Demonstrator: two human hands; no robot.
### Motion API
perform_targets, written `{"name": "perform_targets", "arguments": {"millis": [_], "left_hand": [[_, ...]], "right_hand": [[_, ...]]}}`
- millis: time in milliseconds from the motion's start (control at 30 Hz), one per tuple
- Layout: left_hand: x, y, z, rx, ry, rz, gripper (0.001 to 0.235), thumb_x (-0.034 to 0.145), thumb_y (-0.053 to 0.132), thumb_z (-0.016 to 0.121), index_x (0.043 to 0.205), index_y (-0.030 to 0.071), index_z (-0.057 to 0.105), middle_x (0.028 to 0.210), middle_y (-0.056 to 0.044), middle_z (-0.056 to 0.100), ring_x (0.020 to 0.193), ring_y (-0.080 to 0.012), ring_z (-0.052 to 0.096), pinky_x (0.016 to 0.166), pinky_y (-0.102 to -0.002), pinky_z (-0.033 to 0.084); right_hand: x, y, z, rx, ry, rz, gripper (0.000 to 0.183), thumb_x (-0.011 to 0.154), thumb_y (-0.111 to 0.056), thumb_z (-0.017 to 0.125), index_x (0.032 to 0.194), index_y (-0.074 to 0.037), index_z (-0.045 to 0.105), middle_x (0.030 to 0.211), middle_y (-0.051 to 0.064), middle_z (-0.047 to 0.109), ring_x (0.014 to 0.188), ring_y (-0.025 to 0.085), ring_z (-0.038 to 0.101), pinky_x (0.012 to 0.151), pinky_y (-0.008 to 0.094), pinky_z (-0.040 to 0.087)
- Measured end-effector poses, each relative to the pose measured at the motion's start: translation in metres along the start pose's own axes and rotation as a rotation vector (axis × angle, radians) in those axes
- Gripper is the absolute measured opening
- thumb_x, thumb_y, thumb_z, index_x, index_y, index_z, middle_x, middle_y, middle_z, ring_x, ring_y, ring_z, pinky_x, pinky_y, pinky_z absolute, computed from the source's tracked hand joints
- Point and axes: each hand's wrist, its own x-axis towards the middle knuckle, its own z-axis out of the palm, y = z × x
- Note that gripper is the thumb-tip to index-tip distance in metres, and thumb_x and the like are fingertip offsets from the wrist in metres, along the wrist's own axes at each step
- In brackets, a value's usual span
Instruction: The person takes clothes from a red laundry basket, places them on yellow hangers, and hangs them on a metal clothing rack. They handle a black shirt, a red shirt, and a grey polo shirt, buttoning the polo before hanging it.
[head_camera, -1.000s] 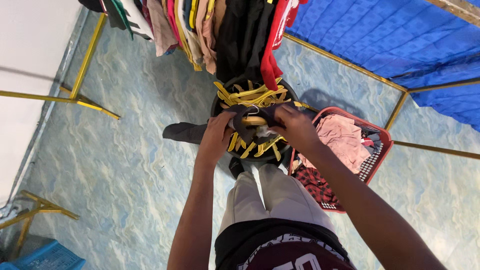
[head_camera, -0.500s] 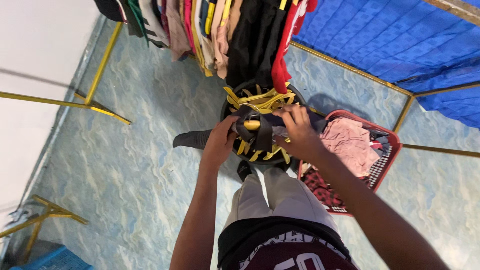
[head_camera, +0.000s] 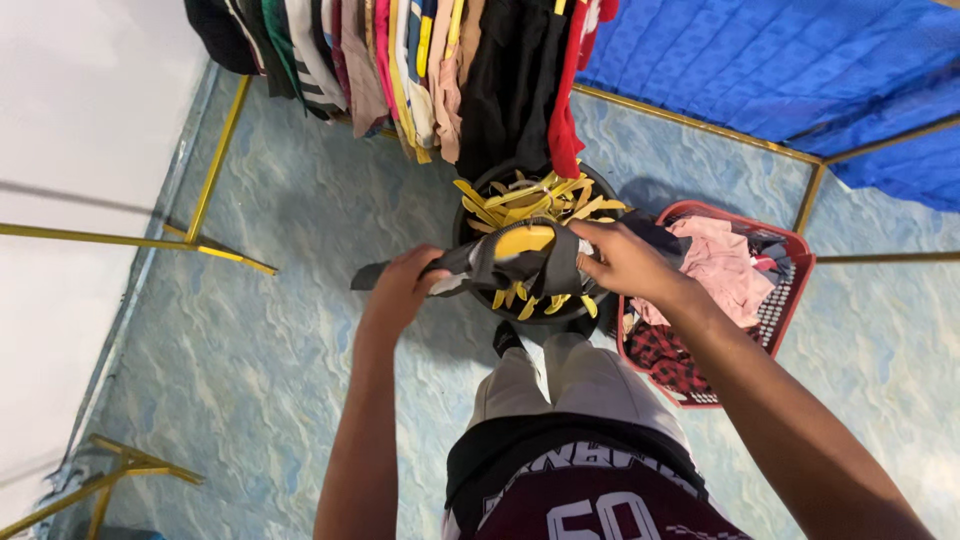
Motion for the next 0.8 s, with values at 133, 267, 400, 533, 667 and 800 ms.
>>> {"name": "perform_targets", "arguments": {"millis": [133, 267, 400, 533, 667, 800], "left_hand": [[-0.016, 0.008, -0.016, 0.029, -0.049, -0.036, 0.038, 0.091, 0.016, 0.072, 0.128, 0.012, 0.065, 0.117, -0.009, 0.07, 0.105, -0.0345, 0.065, 0.087, -0.044, 0.051], [-0.02, 0.034, -0.02, 0.156, 0.037, 0.176, 0.053, 0.081, 0.016, 0.081, 0.13, 0.01, 0.063, 0.116, -0.01, 0.07, 0.11, -0.0393, 0.058, 0.096, -0.049, 0.043], [-0.001, 0.055, -0.013, 0.048, 0.021, 0.351, 0.052, 0.088, 0.014, 0.075, 0.136, 0.006, 0.056, 0.126, -0.017, 0.068, 0.112, -0.0392, 0.065, 0.092, -0.049, 0.049], [0.024, 0.07, 0.002, 0.093, 0.017, 0.31, 0.045, 0.09, 0.014, 0.073, 0.131, 0.005, 0.055, 0.115, -0.019, 0.071, 0.103, -0.0414, 0.068, 0.08, -0.047, 0.054], [0.046, 0.087, 0.015, 0.148, 0.04, 0.332, 0.05, 0.088, 0.015, 0.074, 0.133, 0.005, 0.054, 0.106, -0.019, 0.072, 0.094, -0.0426, 0.069, 0.075, -0.049, 0.055], [0.071, 0.11, 0.028, 0.191, 0.048, 0.362, 0.056, 0.088, 0.021, 0.078, 0.134, 0.002, 0.052, 0.097, -0.02, 0.071, 0.087, -0.0425, 0.069, 0.073, -0.049, 0.055]], "right_hand": [[-0.009, -0.014, 0.003, 0.029, 0.04, -0.026, 0.036, 0.084, -0.004, 0.067, 0.12, -0.004, 0.063, 0.086, 0.017, 0.069, 0.061, 0.027, 0.065, 0.057, 0.038, 0.049], [-0.018, -0.028, 0.002, 0.033, 0.066, -0.007, 0.034, 0.084, -0.003, 0.067, 0.119, -0.002, 0.064, 0.091, 0.016, 0.07, 0.062, 0.026, 0.065, 0.058, 0.037, 0.049], [-0.018, -0.038, -0.004, 0.054, 0.056, -0.008, 0.041, 0.084, -0.002, 0.067, 0.124, -0.003, 0.064, 0.094, 0.017, 0.072, 0.066, 0.027, 0.066, 0.061, 0.037, 0.051], [-0.012, -0.039, -0.015, 0.091, 0.085, -0.129, 0.045, 0.087, -0.001, 0.066, 0.132, -0.001, 0.061, 0.107, 0.02, 0.073, 0.091, 0.032, 0.071, 0.078, 0.038, 0.053], [-0.011, -0.027, -0.031, 0.149, 0.09, -0.051, 0.048, 0.088, -0.004, 0.067, 0.135, -0.003, 0.059, 0.118, 0.019, 0.073, 0.102, 0.03, 0.074, 0.087, 0.038, 0.054], [-0.003, -0.014, -0.048, 0.136, 0.128, -0.207, 0.046, 0.087, 0.001, 0.064, 0.133, 0.0, 0.059, 0.118, 0.021, 0.073, 0.109, 0.033, 0.071, 0.091, 0.039, 0.053]]}}
